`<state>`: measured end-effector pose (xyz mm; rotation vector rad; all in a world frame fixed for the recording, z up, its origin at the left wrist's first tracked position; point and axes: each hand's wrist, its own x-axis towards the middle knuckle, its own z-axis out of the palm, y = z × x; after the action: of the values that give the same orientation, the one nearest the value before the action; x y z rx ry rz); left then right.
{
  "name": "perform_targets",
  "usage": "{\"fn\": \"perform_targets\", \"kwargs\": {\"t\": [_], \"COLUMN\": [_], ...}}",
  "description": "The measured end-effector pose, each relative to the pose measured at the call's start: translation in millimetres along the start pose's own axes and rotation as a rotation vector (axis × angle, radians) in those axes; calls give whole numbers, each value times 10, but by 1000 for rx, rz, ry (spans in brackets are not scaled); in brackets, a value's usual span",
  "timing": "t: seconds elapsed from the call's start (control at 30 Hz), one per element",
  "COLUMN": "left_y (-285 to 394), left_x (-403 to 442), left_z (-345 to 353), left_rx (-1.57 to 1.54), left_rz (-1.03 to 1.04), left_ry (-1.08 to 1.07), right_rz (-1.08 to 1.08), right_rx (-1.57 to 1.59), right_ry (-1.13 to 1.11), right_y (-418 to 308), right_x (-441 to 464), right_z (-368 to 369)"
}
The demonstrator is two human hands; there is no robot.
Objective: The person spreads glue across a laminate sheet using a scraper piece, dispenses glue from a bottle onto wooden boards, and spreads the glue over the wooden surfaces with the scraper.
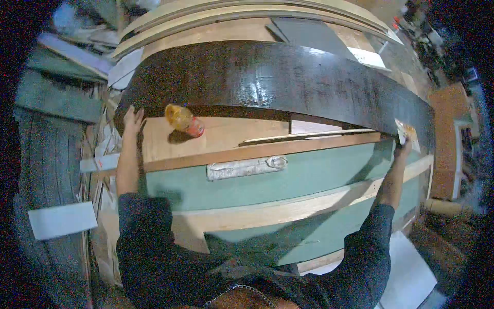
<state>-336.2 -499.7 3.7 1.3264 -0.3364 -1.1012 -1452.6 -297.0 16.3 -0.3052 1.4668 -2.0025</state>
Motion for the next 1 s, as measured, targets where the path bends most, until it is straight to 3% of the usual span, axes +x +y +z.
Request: {"fn": "perform_targets", "kwargs": {"t": [0.03, 0.07, 0.1, 0.13, 0.17, 0.23, 0.3, 0.33, 0.43, 0.5, 0.57, 0.6, 0.63, 0.67, 0.73, 0.77, 0.8, 0.83, 0.87, 0.9, 0.97, 1.0], "left_y": [-165, -226, -281, -269, -331, -246, -221, -352, -144, 76, 83, -3, -93, -90, -321, -447, -699, -924, -842, -889, -927, -882], "left_x": [123, 222, 312, 374, 465, 116, -68, 114, -654, -1471, -1859, -1860, -1861, -2082, -2091, -2090, -1914, -1420, -1994, -2067, -2193, -2297], "left_z": [-169, -192, -209, -100, -126, 13, -26, -247, -49, 186, 112, 168, 234, 417, 680, 800, 851, 815, 1068, 1203, 1352, 1397], "left_rx": [290, 274, 259, -74, 68, 39, -63, 18, 5, 444, 633, 697, 754, 633, 671, 688, 573, 797, 704, 570, 417, 384], "left_rz": [219, 240, 262, 93, 174, 114, 9, 36, -95, 175, 331, 374, 420, 320, 525, 630, 614, 356, 348, 184, 56, 102], "left_ry": [-127, -104, -81, 86, 54, 139, 137, 20, 57, -166, -591, -675, -758, -771, -781, -777, -703, -663, -520, -446, -347, -335], "right_rz": [-62, -70, -15, 38, 43, 89, 63, 28, 131, -12, -265, -131, -115, -100, -61, -34, -75, -91, -100, -120, -138, -157], "right_rx": [-59, -11, 4, 17, 19, 43, 81, 121, 199, 94, -187, 65, 105, 145, 196, 210, 195, 138, 167, 159, 182, 192], "right_ry": [33, -105, -76, -44, -58, 17, -93, -170, -92, -119, -185, -98, -83, -68, 3, 122, 253, 337, 364, 356, 301, 316], "right_y": [-57, -44, -33, -33, -30, -22, -146, -221, -416, -473, -502, -598, -625, -655, -630, -830, -878, -1017, -1090, -1076, -991, -1009], "right_x": [-272, -306, -250, -223, -227, -232, -569, -778, -1214, -1618, -2113, -2310, -2482, -2649, -2847, -3366, -3581, -3856, -4043, -4098, -4188, -4289], "right_z": [152, 63, -10, -86, -177, -279, -203, -128, -281, -423, -609, -582, -663, -747, -1070, -698, -694, -562, -598, -868, -1305, -1487]}}
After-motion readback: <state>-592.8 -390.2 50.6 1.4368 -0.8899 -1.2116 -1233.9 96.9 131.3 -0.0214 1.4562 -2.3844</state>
